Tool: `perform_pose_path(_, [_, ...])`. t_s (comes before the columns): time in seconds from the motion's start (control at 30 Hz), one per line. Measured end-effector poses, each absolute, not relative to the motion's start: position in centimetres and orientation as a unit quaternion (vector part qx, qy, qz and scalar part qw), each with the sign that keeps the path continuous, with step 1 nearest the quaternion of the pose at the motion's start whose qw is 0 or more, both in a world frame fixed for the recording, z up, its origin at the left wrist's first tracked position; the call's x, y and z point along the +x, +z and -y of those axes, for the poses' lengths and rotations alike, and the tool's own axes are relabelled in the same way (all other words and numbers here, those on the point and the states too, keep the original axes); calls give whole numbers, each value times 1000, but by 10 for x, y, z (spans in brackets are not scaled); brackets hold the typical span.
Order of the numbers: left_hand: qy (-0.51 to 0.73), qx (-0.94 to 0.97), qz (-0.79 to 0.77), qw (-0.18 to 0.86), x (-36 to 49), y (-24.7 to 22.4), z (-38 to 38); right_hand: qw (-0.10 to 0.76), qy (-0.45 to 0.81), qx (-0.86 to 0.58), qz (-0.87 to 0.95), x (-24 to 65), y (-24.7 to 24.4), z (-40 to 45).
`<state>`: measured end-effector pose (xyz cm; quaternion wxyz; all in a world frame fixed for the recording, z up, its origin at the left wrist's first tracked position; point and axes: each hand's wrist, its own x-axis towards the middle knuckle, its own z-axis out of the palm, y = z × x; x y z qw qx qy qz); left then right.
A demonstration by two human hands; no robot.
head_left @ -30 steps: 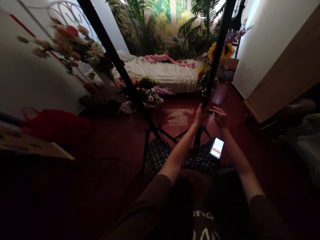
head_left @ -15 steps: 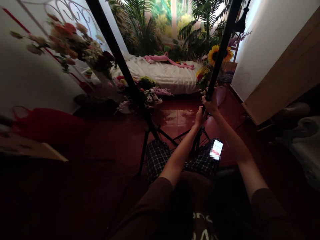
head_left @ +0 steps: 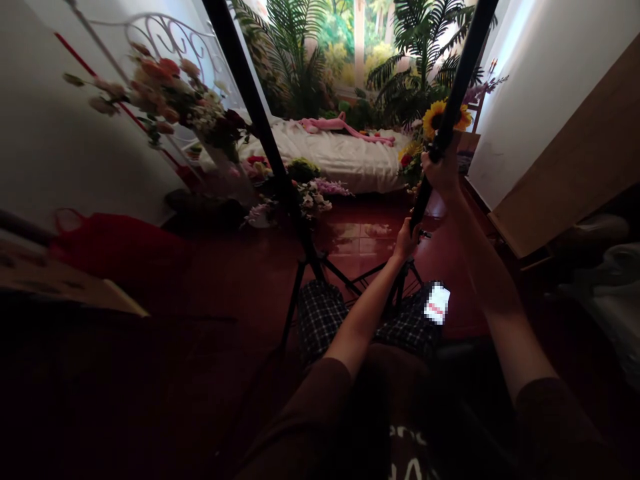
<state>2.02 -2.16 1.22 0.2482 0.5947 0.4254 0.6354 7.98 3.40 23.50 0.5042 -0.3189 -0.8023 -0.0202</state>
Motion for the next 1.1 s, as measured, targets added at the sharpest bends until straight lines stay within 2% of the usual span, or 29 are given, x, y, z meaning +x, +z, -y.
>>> perform_pose_path(0.1, [636,604,-419,236,20,13,23,522,-9,-351,777,87,218,-20])
perform_pose_path(0.2, [636,609,-417,227,20,12,23,523,53,-364,769,105,181,-3])
perform_pose_path(0.33, [640,619,-399,219,19,11,21,424,180,-387,799,138,123,20])
perform_pose_path(0.47, [634,625,-401,219,19,11,20,380,196,-435,793,162,85,39])
perform_pose_path(0.77, [627,621,-411,229,19,12,21,440,209,-443,752,165,65,53])
perform_pose_path(0.97, [624,625,-407,234,19,12,23,461,155,-489,724,155,55,56])
perform_pose_path(1.1, [618,626,-405,249,19,13,25,483,207,-517,676,143,49,45])
